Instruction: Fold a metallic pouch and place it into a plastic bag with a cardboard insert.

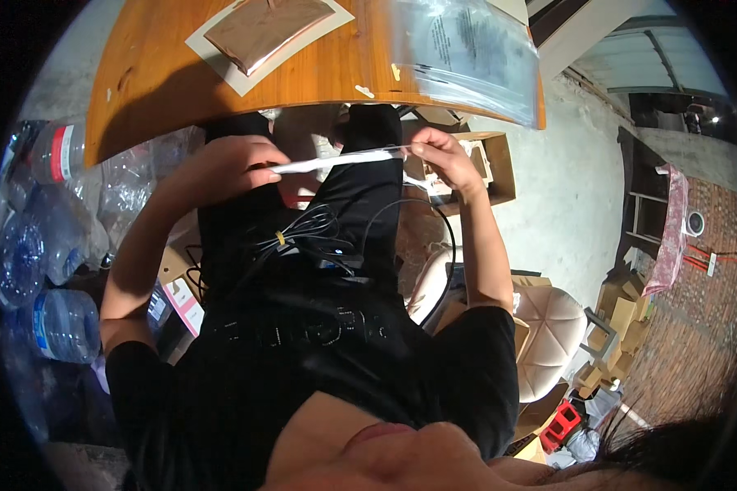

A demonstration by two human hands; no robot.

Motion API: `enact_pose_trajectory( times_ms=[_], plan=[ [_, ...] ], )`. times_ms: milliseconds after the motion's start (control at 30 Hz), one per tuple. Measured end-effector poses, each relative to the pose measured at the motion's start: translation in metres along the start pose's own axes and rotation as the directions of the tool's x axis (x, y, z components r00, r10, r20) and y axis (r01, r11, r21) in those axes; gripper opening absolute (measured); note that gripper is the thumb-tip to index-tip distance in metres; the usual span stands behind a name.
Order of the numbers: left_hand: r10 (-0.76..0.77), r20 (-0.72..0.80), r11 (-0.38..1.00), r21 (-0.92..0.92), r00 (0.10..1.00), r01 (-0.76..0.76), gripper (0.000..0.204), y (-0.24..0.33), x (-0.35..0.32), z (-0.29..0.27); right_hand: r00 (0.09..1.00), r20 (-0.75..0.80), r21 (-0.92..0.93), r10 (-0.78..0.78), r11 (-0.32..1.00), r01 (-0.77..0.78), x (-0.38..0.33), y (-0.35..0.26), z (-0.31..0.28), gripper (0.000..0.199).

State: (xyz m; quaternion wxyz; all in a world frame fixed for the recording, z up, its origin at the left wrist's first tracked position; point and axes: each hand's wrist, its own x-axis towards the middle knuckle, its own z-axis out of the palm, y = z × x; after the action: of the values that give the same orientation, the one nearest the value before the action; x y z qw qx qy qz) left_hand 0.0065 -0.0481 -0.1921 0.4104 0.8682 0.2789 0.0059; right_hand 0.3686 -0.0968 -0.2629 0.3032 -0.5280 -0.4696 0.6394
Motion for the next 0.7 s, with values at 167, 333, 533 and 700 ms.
enact_pose_trajectory(
  times_ms=[167, 333, 533, 700],
  plan=[
    [0.199, -0.221, 0.971, -0.09, 0.955, -0.223, 0.026, 0.054, 0.048, -0.004, 0.935, 0.103, 0.053, -0.338, 0.941, 0.334, -0.038, -0.073, 0.031, 0.007],
    [0.166, 0.176, 0.956, -0.269, 0.97, -0.115, 0.022, 0.088, 0.074, -0.045, 0.816, 0.06, -0.157, -0.575, 0.802, 0.577, -0.048, -0.117, 0.027, 0.005],
    [0.117, -0.118, 0.953, -0.266, 0.986, -0.145, 0.022, 0.177, 0.066, -0.103, 0.809, -0.112, 0.576, -0.578, 0.625, 0.526, -0.003, -0.133, 0.069, 0.039],
    [0.506, -0.55, 0.862, 0.298, 0.664, -0.411, 0.022, 0.161, 0.106, -0.137, 0.856, 0.043, 0.754, -0.514, 0.579, 0.31, -0.017, -0.163, 0.091, 0.053]
  ],
)
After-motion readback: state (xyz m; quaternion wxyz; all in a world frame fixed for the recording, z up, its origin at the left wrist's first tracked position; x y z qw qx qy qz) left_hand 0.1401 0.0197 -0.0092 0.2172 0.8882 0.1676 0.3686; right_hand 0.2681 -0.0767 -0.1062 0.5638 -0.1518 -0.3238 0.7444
